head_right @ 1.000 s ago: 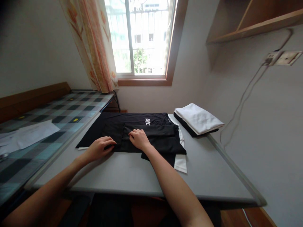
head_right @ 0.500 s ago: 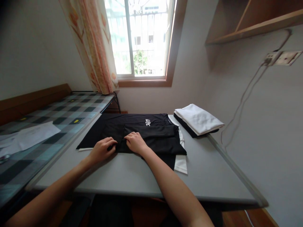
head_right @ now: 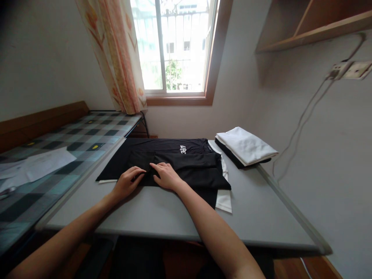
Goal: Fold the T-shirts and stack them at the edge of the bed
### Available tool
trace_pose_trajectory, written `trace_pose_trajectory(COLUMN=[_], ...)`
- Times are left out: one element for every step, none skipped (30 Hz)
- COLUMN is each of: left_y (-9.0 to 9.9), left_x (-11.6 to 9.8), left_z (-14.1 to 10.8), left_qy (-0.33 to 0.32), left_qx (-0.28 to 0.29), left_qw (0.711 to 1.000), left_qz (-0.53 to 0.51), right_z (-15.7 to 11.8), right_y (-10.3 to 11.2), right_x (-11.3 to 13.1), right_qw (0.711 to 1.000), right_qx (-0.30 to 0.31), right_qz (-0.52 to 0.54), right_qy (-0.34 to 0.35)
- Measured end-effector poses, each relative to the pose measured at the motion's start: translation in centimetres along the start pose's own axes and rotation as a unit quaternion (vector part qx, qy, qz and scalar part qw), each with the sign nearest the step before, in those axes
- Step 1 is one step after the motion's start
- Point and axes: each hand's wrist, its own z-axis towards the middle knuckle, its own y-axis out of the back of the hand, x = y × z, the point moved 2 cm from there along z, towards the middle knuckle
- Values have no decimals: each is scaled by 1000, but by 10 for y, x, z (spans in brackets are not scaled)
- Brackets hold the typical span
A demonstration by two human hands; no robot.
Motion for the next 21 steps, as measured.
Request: trace_pose_trajectory(left_y=[-1, -1, -2, -3, -3, -3, -3, -3, -3, -2, -2, -2, -1, 0, 2, 5, 9, 13, 18, 24, 29], left_x=[0, -1, -2, -3, -4, -5, -7, -8, -9, -11, -11, -11, -11, -9, -7, -3, 2, 7, 12, 17, 21], left_z=[0, 0, -1, -1, -1, -1, -1, -1, -1, -1, -1, 0, 0, 1, 2, 3, 3, 3, 3, 2, 0], left_qy=[-5, -11, -19, -27, -33, -38, -42, -47, -51, -55, -59, -62, -63, -60, -52, -39, -21, 1, 20, 33, 40], left_qx=[7, 18, 31, 44, 55, 64, 71, 79, 86, 94, 102, 110, 117, 121, 120, 114, 105, 94, 86, 85, 91], left_qw=[1000, 1000, 999, 999, 998, 997, 997, 996, 995, 994, 993, 992, 991, 991, 991, 993, 994, 995, 995, 994, 992], left_qz=[-6, -10, -12, -13, -12, -10, -5, 0, 5, 9, 11, 12, 12, 13, 15, 20, 28, 40, 53, 65, 74], right_z=[0, 0, 0, 0, 0, 1, 1, 1, 1, 1, 1, 1, 1, 1, 0, 0, 0, 0, 0, 0, 0], right_y=[0, 1, 1, 2, 3, 3, 3, 3, 3, 3, 2, 2, 1, 1, 0, 0, 0, -1, -1, -1, -1], right_x=[0, 0, 1, 1, 1, 2, 2, 2, 2, 3, 3, 3, 3, 2, 2, 2, 2, 1, 1, 1, 1], right_qw=[1000, 1000, 1000, 1000, 1000, 1000, 1000, 1000, 1000, 1000, 1000, 1000, 1000, 999, 999, 999, 999, 999, 999, 999, 999], right_qx=[0, 1, 2, 4, 5, 6, 8, 10, 13, 17, 20, 23, 24, 24, 24, 24, 25, 26, 26, 26, 26], right_qz=[4, 8, 9, 9, 7, 5, 3, 1, -1, -3, -7, -12, -17, -23, -28, -33, -38, -42, -45, -46, -46], right_qy=[-4, -7, -10, -13, -16, -17, -17, -15, -11, -6, -1, 1, 2, 2, 1, 1, 1, 0, 0, -1, -2])
